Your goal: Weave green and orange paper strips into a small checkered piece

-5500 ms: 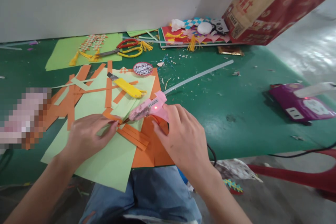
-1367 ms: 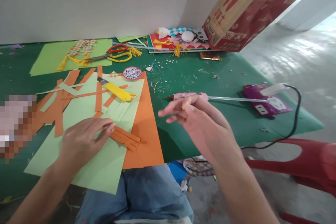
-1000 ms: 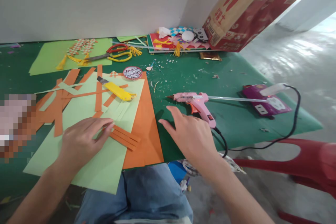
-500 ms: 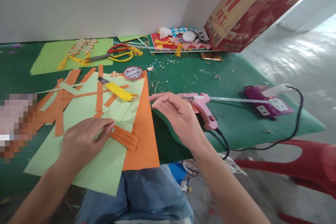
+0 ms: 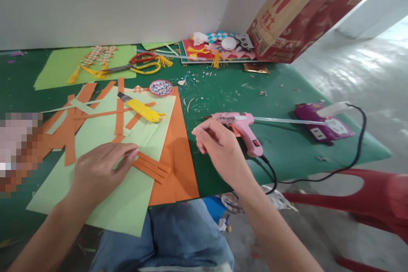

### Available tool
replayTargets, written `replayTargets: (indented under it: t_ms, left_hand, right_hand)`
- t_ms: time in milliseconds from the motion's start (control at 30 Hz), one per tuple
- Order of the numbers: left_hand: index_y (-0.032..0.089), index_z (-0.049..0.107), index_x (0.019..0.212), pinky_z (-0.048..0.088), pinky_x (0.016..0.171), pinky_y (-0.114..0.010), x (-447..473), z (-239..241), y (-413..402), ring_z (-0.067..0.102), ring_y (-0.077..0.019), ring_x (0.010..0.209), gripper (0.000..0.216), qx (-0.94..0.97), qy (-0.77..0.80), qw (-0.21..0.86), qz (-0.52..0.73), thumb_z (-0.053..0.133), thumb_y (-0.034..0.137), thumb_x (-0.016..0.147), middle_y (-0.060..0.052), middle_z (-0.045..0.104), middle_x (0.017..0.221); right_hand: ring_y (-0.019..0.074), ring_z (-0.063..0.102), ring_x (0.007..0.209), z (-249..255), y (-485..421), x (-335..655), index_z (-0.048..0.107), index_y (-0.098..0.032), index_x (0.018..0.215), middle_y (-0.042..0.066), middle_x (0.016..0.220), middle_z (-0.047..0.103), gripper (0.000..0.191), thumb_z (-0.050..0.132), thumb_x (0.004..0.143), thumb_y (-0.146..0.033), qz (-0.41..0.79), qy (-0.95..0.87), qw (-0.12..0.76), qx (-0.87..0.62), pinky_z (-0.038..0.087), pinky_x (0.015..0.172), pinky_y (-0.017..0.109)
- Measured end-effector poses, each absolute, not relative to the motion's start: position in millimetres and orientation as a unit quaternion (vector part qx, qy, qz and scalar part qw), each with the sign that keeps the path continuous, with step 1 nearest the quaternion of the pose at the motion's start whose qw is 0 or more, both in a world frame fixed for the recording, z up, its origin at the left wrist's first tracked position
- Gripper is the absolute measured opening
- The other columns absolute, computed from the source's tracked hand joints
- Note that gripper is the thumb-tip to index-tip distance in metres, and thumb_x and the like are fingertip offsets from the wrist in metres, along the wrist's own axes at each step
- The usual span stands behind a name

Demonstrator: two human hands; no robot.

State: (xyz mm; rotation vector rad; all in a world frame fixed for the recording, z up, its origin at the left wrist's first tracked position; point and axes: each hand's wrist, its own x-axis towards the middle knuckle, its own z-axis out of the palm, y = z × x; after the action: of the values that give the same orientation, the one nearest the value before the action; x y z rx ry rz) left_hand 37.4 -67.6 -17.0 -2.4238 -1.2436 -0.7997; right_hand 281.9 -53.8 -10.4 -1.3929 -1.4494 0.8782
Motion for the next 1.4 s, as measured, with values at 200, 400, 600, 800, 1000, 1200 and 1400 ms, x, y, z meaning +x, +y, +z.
replayTargets:
  t_ms: [200, 400, 600, 800, 1000, 1200, 1400]
  left_hand:
    - [0.018, 0.062, 0.081, 0.048, 0.055, -0.025, 38, -16, -68, 0.066, -0.0124, 0.060, 0.010, -0.845, -0.430, 0.154, -0.277, 0.056, 0.018, 0.089, 0.001, 0.072, 0.070]
    - [0.018, 0.062, 0.082, 0.047, 0.056, -0.025, 38, -17, -67, 0.067, -0.0130, 0.061, 0.008, -0.846, -0.428, 0.149, -0.281, 0.057, 0.017, 0.088, 0.001, 0.072, 0.069]
    - [0.018, 0.064, 0.082, 0.047, 0.054, -0.025, 39, -16, -68, 0.068, -0.0138, 0.062, 0.012, -0.850, -0.429, 0.149, -0.268, 0.054, 0.017, 0.089, 0.000, 0.073, 0.072]
    - [0.018, 0.066, 0.081, 0.048, 0.055, -0.025, 41, -16, -68, 0.068, -0.0152, 0.065, 0.015, -0.852, -0.429, 0.155, -0.256, 0.054, 0.018, 0.089, -0.001, 0.073, 0.074]
    - [0.017, 0.065, 0.081, 0.046, 0.054, -0.026, 41, -15, -67, 0.067, -0.0141, 0.063, 0.013, -0.854, -0.422, 0.158, -0.260, 0.055, 0.018, 0.089, 0.000, 0.072, 0.072]
    - [0.015, 0.066, 0.083, 0.046, 0.055, -0.027, 40, -16, -67, 0.066, -0.0144, 0.064, 0.010, -0.863, -0.411, 0.163, -0.243, 0.058, 0.017, 0.087, -0.001, 0.072, 0.073]
    - [0.017, 0.066, 0.079, 0.044, 0.057, -0.027, 42, -15, -71, 0.063, -0.0141, 0.063, 0.016, -0.868, -0.418, 0.178, -0.201, 0.054, 0.020, 0.090, -0.001, 0.070, 0.073]
  right_hand:
    - [0.0165, 0.054, 0.046, -16, -55, 278, 0.064, -0.017, 0.107, 0.002, 0.055, 0.064, 0.029, 0.044, 0.087, -0.020, -0.007, -0.754, 0.203, -0.624, 0.029, 0.045, 0.027]
    - [0.0174, 0.057, 0.047, -13, -45, 270, 0.068, -0.017, 0.085, 0.007, 0.061, 0.069, 0.025, 0.044, 0.085, -0.010, -0.092, -0.800, 0.040, -0.592, 0.018, 0.044, 0.027]
    - [0.0142, 0.051, 0.047, -17, -45, 273, 0.062, -0.016, 0.071, 0.003, 0.055, 0.062, 0.025, 0.044, 0.086, -0.011, -0.137, -0.818, 0.055, -0.555, 0.018, 0.046, 0.027]
    - [0.0142, 0.046, 0.049, -17, -47, 282, 0.058, -0.018, 0.066, 0.001, 0.053, 0.055, 0.026, 0.043, 0.084, -0.006, -0.179, -0.860, 0.084, -0.469, 0.020, 0.049, 0.029]
    - [0.0141, 0.050, 0.053, -14, -49, 297, 0.057, -0.017, 0.066, 0.001, 0.056, 0.055, 0.028, 0.041, 0.087, -0.007, -0.154, -0.901, 0.088, -0.396, 0.028, 0.052, 0.028]
    - [0.0138, 0.052, 0.055, -16, -56, 306, 0.060, -0.017, 0.073, 0.000, 0.059, 0.056, 0.026, 0.041, 0.088, -0.006, -0.158, -0.921, 0.097, -0.342, 0.033, 0.055, 0.028]
    - [0.0134, 0.051, 0.053, -11, -61, 311, 0.062, -0.017, 0.076, -0.001, 0.057, 0.054, 0.027, 0.041, 0.089, -0.006, -0.146, -0.936, 0.107, -0.301, 0.035, 0.053, 0.027]
